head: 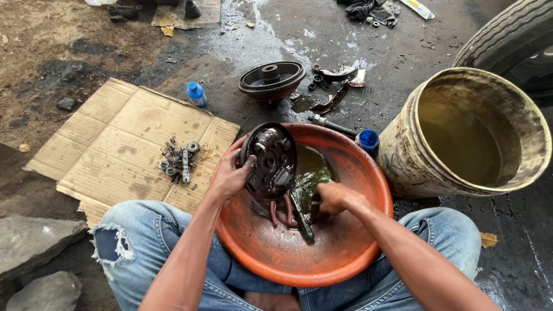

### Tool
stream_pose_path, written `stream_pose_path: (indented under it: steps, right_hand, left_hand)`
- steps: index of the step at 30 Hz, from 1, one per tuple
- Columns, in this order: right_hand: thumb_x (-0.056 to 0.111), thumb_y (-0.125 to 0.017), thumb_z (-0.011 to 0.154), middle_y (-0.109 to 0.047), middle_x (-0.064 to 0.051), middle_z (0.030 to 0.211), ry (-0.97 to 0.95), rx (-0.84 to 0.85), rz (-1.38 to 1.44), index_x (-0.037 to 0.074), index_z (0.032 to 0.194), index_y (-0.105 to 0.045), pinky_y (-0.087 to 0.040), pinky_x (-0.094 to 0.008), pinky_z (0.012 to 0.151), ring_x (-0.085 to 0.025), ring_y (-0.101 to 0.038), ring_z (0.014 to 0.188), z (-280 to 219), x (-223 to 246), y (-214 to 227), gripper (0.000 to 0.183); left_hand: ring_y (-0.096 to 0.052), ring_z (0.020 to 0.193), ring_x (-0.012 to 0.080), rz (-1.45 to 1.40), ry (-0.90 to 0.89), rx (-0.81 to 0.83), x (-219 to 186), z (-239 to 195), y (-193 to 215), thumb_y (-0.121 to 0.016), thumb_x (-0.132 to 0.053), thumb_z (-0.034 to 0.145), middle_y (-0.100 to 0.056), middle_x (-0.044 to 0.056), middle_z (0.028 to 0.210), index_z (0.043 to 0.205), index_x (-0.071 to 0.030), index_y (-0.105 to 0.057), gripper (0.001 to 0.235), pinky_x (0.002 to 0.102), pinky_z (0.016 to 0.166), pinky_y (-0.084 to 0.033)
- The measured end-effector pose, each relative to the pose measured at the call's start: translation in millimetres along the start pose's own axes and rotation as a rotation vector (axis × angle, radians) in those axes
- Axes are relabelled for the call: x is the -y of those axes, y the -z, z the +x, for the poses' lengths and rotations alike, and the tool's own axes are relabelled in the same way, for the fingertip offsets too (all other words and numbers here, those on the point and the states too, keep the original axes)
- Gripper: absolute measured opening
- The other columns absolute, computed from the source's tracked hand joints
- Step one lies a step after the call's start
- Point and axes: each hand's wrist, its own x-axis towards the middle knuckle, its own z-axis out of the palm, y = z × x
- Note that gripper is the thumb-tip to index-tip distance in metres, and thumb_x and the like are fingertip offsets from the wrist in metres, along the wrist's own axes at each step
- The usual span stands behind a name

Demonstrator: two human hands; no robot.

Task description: The person sits on the ground and scrubs greasy mechanical parts in a red basin filled with dark liquid. They use a brush and their hands to clean the parts, occasionally dipping them into the liquid and rinsing them with water from a nearby bucket.

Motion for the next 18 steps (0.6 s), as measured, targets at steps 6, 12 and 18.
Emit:
stream_pose_path:
  steps: [6,12,18]
  right_hand:
    - [0.011,-0.063,0.096,-0.073,-0.012,0.117,-0.166,-0.5,0.403,0.015,0.124,-0.066,-0.06,-0.043,0.086,-0.024,-0.072,0.095,6,0,23,0.029]
    - [0.0,-0.062,0.078,-0.061,-0.022,0.13,0.106,-0.514,0.103,0.011,0.132,-0.06,-0.053,-0.052,0.097,-0.041,-0.061,0.115,22,-1,-7,0.055]
    - [0.016,-0.054,0.093,-0.073,-0.023,0.123,-0.102,-0.31,-0.029,0.009,0.126,-0.066,-0.056,-0.05,0.101,-0.038,-0.069,0.116,9,5,-5,0.036]
  left_hand:
    - [-0.064,0.123,0.02,-0.054,0.207,-0.067,-8,-2,-8,-0.07,-0.019,0.088,-0.068,0.008,0.135,0.149,-0.015,-0.052,0.064,0.039,0.107,-0.053]
    - [-0.064,0.123,0.0246,0.062,0.001,-0.061,46,17,-19,-0.076,-0.029,0.091,-0.072,0.015,0.129,0.14,-0.004,-0.06,0.057,0.04,0.107,-0.052]
    - [-0.069,0.112,0.0246,-0.003,0.155,0.088,46,21,-37,-0.073,-0.022,0.09,-0.073,0.012,0.121,0.138,-0.004,-0.056,0.054,0.038,0.099,-0.054]
